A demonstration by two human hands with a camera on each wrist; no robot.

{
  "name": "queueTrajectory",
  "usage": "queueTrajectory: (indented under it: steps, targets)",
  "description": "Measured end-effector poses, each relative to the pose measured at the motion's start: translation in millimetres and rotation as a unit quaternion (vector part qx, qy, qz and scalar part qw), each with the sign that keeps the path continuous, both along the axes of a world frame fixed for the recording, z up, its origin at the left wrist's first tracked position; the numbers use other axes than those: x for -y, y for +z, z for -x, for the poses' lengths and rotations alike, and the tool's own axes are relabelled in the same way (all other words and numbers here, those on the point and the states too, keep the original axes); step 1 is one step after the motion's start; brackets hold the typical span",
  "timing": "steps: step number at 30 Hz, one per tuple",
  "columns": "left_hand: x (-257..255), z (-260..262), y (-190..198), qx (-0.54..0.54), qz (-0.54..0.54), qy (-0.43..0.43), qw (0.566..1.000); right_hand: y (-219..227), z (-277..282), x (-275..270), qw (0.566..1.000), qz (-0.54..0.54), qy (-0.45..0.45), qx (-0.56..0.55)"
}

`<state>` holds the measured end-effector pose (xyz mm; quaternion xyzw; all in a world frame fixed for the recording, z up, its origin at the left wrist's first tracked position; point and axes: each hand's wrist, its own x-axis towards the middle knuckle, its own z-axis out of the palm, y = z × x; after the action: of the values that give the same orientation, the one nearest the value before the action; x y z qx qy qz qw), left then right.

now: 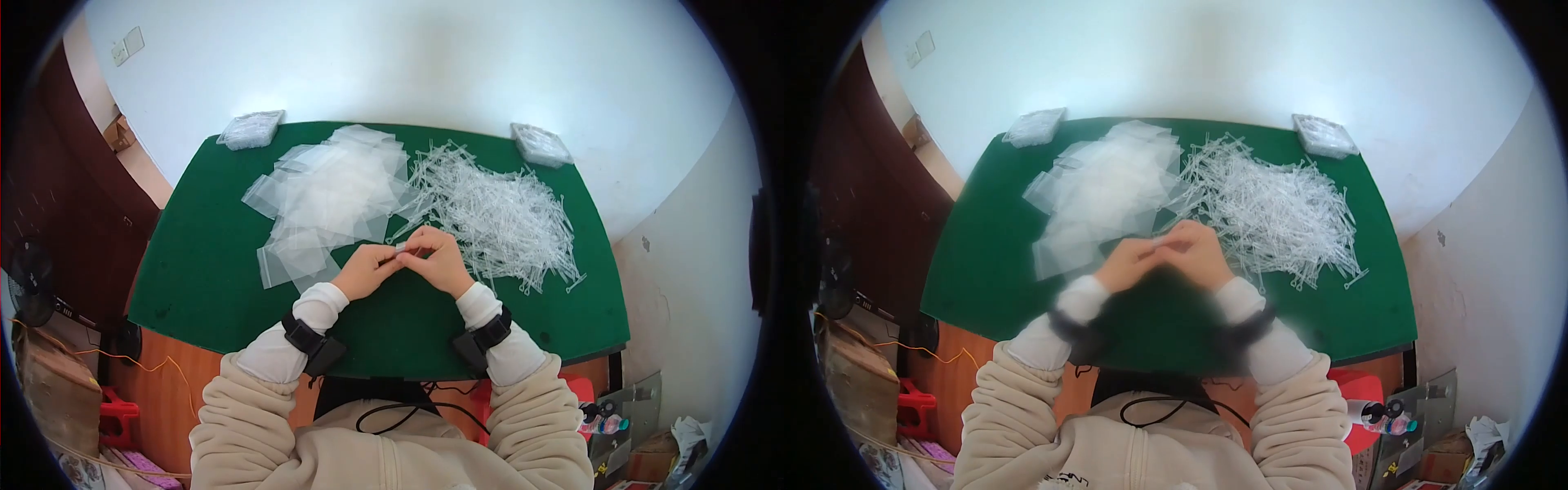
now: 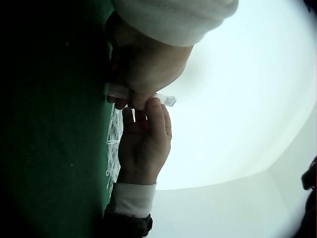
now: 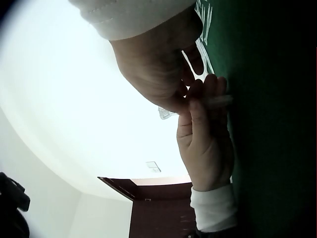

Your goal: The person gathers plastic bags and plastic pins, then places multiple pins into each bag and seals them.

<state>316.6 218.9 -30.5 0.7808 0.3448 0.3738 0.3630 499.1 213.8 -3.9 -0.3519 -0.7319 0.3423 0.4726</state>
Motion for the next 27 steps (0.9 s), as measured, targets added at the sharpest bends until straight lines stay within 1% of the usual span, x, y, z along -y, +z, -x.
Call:
queueTrajectory:
  steps: [6, 9, 10, 11, 12, 13, 14, 17, 18, 21, 27]
  targets:
    - [3, -1, 5, -0.006, -0.036, 0.006, 0.999, 1, -2, -1, 1.0, -0.023, 0.012, 0.0]
    - [5, -1, 14, 0.024, -0.047, 0.004, 0.999, 9, -8, -3, 0.997, 0.017, -0.064, 0.04]
    - [4, 0, 16, 0.024, -0.058, 0.001, 0.998, 7, -10, -5, 0.997, 0.006, -0.067, 0.039]
    - [3, 1, 16, 0.039, -0.01, -0.008, 0.999, 2, -14, -8, 0.979, -0.079, -0.135, 0.129]
    - [3, 2, 18, 0.053, 0.041, -0.016, 0.998, 1, -16, -9, 0.943, -0.158, -0.201, 0.214]
    - [2, 3, 19, 0.065, 0.095, -0.024, 0.993, -1, -17, -10, 0.889, -0.23, -0.264, 0.295]
    - [0, 4, 19, 0.063, 0.093, -0.023, 0.993, -3, -18, -13, 0.889, -0.232, -0.265, 0.292]
    - [-1, 5, 13, 0.086, 0.139, -0.032, 0.986, -14, -19, -15, 0.894, -0.121, -0.239, 0.36]
    - [-2, 6, 11, 0.082, 0.14, -0.031, 0.986, -16, -18, -16, 0.895, -0.12, -0.239, 0.357]
    - [-5, 6, 7, 0.127, 0.174, -0.028, 0.976, -21, -18, -19, 0.88, -0.084, -0.261, 0.389]
    - [-7, 7, 2, 0.131, 0.227, -0.032, 0.964, -16, -18, -13, 0.869, -0.066, -0.28, 0.402]
